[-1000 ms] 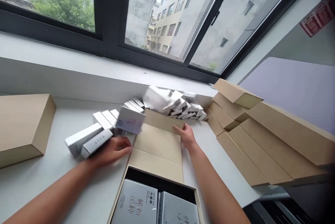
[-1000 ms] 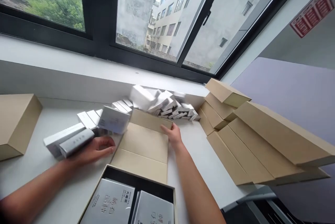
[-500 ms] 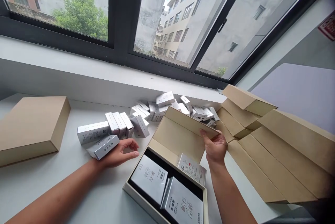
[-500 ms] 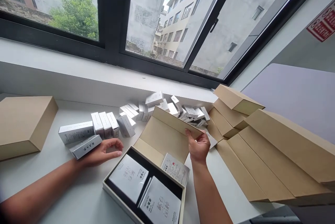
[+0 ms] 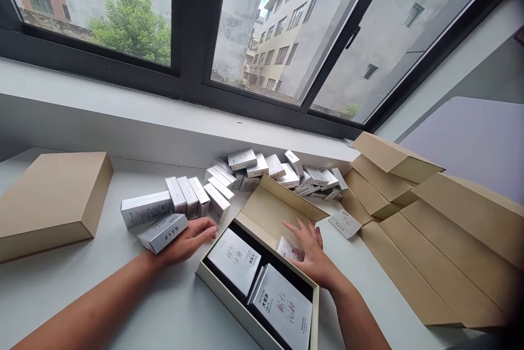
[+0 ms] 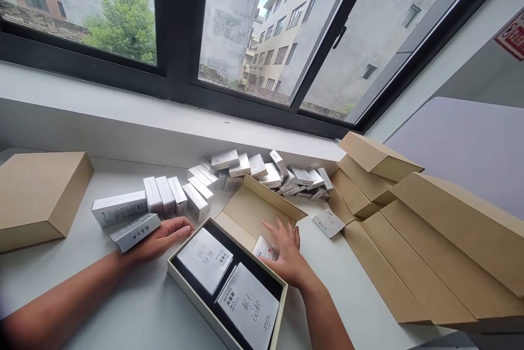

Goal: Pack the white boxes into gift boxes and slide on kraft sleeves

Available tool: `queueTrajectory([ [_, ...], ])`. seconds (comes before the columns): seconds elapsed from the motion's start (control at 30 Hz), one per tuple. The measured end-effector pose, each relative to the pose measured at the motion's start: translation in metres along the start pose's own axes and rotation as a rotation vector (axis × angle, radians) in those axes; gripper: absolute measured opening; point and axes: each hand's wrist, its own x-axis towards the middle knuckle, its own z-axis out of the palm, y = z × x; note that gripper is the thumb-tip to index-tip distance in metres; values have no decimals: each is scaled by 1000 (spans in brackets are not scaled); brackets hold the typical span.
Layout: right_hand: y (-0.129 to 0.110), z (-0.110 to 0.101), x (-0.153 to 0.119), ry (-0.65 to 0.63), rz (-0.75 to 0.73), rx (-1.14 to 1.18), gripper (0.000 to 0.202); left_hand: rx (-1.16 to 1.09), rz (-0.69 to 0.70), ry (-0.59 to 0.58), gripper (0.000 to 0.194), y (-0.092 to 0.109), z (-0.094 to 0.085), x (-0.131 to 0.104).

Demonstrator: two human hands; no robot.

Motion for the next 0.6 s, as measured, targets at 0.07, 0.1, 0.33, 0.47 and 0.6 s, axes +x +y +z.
queueTrajectory([
  [0.07, 2, -2, 1, -102, -28, 32, 67, 34, 0, 2, 39, 3, 0, -1],
  [0.1, 2, -2, 1, -123, -59, 52, 63, 52, 5, 4, 39, 3, 0, -1],
  [0.33, 12, 11, -15, 4, -83, 189, 49, 80, 30, 12, 35, 0, 2, -1],
  [0.47, 20, 18, -15, 187, 25, 205, 46, 121, 20, 37, 31, 4, 2, -2],
  [0.6, 31, 17, -10, 350, 380, 195, 52, 290, 78, 73, 35, -1, 4, -3],
])
